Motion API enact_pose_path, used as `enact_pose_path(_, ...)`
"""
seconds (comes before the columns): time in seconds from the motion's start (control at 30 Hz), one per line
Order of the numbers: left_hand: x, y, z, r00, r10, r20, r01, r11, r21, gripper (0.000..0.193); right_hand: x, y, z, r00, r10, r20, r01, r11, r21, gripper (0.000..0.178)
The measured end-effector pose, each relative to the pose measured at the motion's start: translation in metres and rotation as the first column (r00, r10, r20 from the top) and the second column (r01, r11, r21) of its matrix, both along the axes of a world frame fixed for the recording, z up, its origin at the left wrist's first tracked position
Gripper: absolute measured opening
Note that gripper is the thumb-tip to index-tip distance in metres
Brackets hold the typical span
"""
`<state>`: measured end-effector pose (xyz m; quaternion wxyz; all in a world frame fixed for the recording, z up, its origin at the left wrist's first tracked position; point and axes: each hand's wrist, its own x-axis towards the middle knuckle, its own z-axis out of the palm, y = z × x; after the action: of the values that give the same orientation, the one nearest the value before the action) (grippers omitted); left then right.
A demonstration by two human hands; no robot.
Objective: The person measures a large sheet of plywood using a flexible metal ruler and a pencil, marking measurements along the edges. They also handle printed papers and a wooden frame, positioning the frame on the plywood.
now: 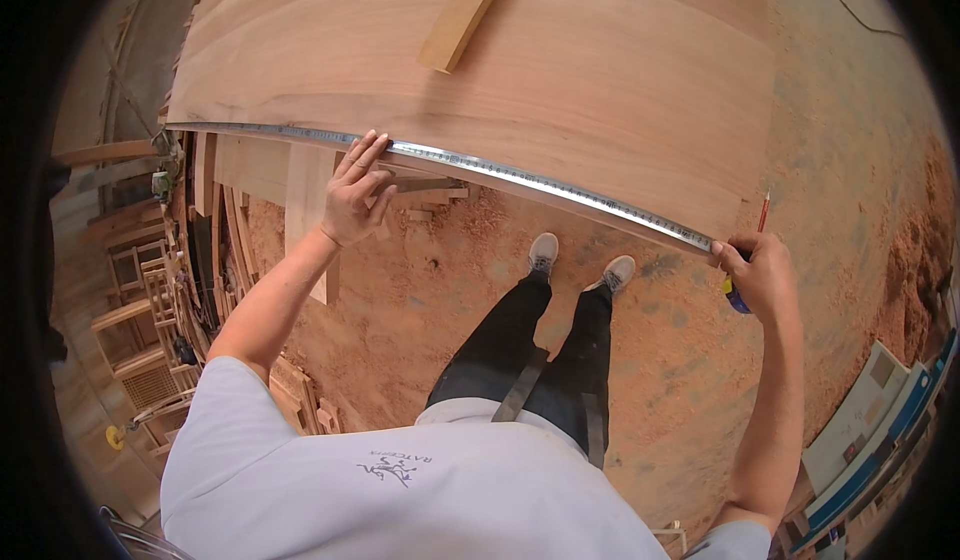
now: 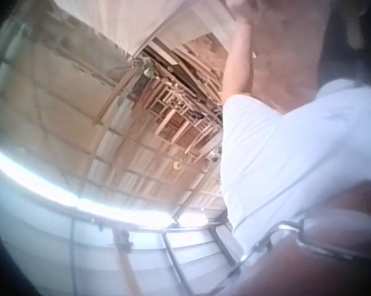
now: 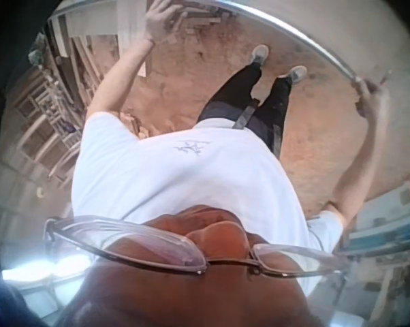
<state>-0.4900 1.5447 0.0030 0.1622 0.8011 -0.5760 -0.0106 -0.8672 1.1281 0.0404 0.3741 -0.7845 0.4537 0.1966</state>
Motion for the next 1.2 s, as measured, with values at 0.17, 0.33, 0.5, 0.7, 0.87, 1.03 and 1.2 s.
enact_pose_path(0.17, -0.003, -0.003, 0.005, 1.000, -0.015, 0.001, 0.015, 0.999, -0.029, 0.014, -0.005, 0.000, -0.006, 0.998, 0.004, 0.070, -0.004, 1.000, -0.001, 0.027)
enact_pose_path(0.33, -0.034, -0.030, 0.027, 0.999, -0.047, 0.003, 0.047, 0.995, -0.087, 0.019, -0.007, -0.004, -0.004, 0.998, 0.065, 0.004, -0.065, 0.998, 0.000, 0.029)
enact_pose_path(0.5, -0.150, -0.114, 0.025, 0.937, -0.244, -0.250, 0.220, 0.968, -0.121, 0.040, 0.000, -0.004, 0.004, 0.998, 0.029, -0.047, -0.031, 0.999, -0.028, 0.027)
enact_pose_path(0.7, -0.264, -0.208, 0.015, 0.903, -0.286, -0.320, 0.278, 0.958, -0.069, 0.071, 0.000, -0.006, 0.004, 0.998, 0.066, -0.020, -0.066, 0.997, -0.026, 0.028)
enact_pose_path(0.87, -0.280, -0.220, -0.009, 0.953, -0.127, -0.277, 0.145, 0.988, 0.046, 0.086, -0.003, -0.007, 0.001, 0.999, 0.042, 0.010, -0.042, 0.999, -0.009, 0.029)
enact_pose_path(1.03, -0.294, -0.227, -0.015, 0.969, -0.030, -0.247, 0.043, 0.998, 0.048, 0.093, -0.002, -0.007, 0.001, 0.998, 0.059, -0.018, -0.059, 0.997, -0.039, 0.028)
enact_pose_path(1.2, -0.299, -0.229, -0.021, 0.979, 0.025, -0.204, -0.012, 0.998, 0.063, 0.093, -0.001, -0.004, 0.006, 0.997, 0.078, -0.020, -0.080, 0.992, -0.096, 0.029)
